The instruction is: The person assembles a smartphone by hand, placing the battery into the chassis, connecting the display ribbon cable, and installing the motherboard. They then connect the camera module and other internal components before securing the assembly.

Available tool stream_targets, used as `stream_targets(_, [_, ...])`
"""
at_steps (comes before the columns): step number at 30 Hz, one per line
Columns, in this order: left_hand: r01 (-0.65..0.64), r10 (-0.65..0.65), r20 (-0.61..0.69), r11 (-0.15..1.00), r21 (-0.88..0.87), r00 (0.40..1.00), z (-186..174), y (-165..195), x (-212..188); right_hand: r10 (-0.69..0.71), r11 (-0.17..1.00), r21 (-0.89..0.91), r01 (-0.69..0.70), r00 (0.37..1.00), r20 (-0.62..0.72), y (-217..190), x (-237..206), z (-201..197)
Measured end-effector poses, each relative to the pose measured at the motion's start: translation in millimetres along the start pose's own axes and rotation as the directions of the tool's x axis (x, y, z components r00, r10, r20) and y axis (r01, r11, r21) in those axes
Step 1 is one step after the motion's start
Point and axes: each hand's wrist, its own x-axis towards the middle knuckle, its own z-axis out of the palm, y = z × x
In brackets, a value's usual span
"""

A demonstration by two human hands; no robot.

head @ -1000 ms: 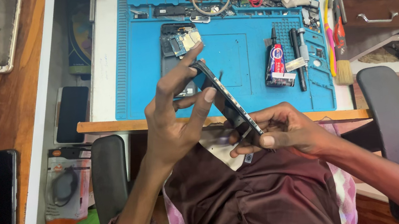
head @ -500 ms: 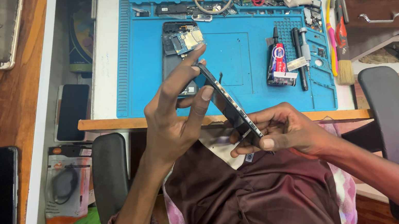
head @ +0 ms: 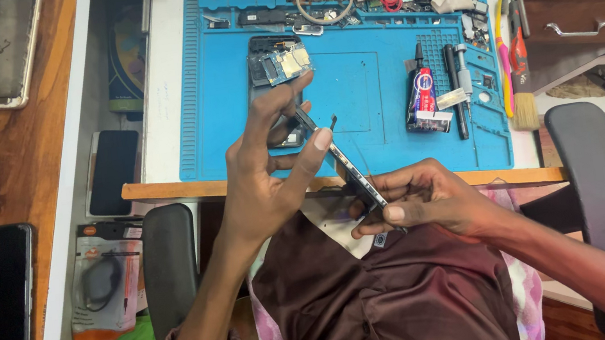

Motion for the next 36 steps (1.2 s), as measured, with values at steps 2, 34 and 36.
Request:
stream_targets(2, [0.031, -0.031, 0.003, 1.000, -0.002, 1.000, -2, 0, 0, 0.011, 1.000, 0.014, -0.011, 1.000, 0.011, 4, 1, -3])
stream_targets(34, [0.336, -0.383, 0.072, 0.689, -0.643, 0.921, 15, -8, -4, -0.103, 0.995, 0.019, 0.102, 0.994, 0.028, -13, -5, 6])
stream_targets(36, [0.419, -0.513, 0.114, 0.532, -0.736, 0.851, 14, -9, -2, -0.197, 0.972, -0.111, 0.206, 0.977, 0.083, -20, -9, 7])
